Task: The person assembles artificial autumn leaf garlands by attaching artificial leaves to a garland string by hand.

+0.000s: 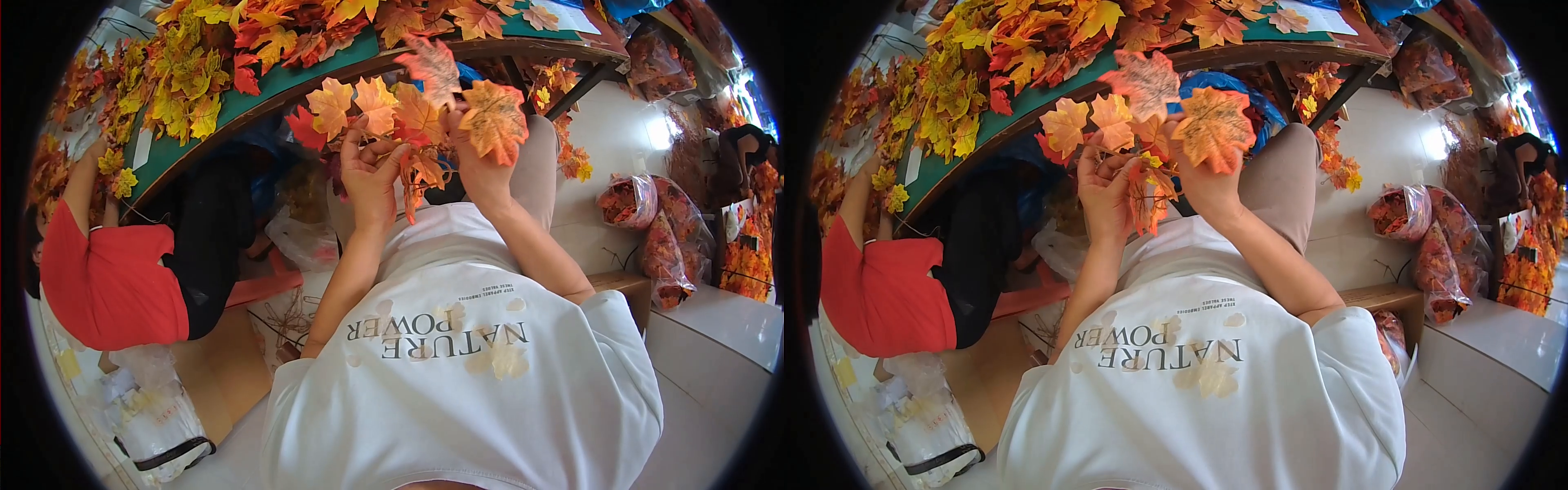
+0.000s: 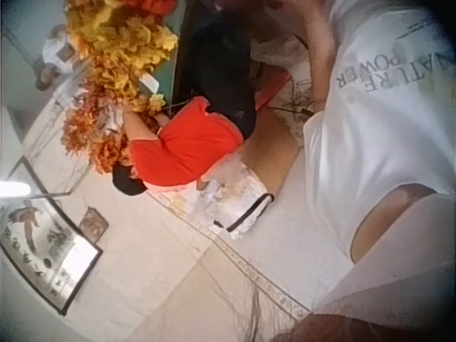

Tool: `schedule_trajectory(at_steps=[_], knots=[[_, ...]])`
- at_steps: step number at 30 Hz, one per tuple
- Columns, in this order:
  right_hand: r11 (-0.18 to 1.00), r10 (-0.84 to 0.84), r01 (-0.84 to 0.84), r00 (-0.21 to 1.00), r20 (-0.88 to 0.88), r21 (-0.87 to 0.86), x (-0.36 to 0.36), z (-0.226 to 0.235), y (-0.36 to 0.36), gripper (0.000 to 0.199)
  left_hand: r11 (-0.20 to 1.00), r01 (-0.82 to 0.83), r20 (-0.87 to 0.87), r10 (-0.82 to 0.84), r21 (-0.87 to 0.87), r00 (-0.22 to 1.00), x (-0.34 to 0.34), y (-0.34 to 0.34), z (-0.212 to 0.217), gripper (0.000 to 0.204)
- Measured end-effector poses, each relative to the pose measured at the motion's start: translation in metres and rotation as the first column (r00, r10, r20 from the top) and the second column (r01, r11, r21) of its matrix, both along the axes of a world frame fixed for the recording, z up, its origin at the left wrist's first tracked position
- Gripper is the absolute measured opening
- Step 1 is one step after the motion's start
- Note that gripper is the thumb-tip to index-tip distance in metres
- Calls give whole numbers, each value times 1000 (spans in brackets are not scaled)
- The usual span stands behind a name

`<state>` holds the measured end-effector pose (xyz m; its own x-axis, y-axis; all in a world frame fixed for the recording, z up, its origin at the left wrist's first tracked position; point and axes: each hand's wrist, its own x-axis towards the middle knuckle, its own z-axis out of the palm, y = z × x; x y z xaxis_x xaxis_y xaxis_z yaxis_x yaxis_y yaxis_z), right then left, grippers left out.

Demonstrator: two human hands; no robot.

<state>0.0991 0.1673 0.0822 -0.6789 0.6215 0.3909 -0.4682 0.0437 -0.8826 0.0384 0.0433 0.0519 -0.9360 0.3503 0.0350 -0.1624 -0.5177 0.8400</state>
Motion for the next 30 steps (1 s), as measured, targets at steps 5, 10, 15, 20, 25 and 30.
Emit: schedule_trajectory(at_steps=[5,10,15,20,25,30], knots=[[692,-265,215,964,-34,690,-3,-6,10,15,985,29,-151,-56,-173,987,0,0,1,65],[554,-187,31,978,88,832,-16,-18,20,17,996,92,36,-91,-15,995,8,3,6,70],[754,-20,-325,857,514,571,-23,-23,15,16,994,96,100,-90,-58,991,1,-3,0,66],[815,90,-294,916,391,500,-25,-32,15,19,989,148,124,-145,-19,982,1,-4,6,41],[657,-1,-398,849,528,641,-16,-36,19,17,995,45,83,-38,-84,996,10,1,2,24],[891,108,-435,483,869,131,4,1,52,19,926,-369,49,366,80,929,-25,-25,-14,15]])
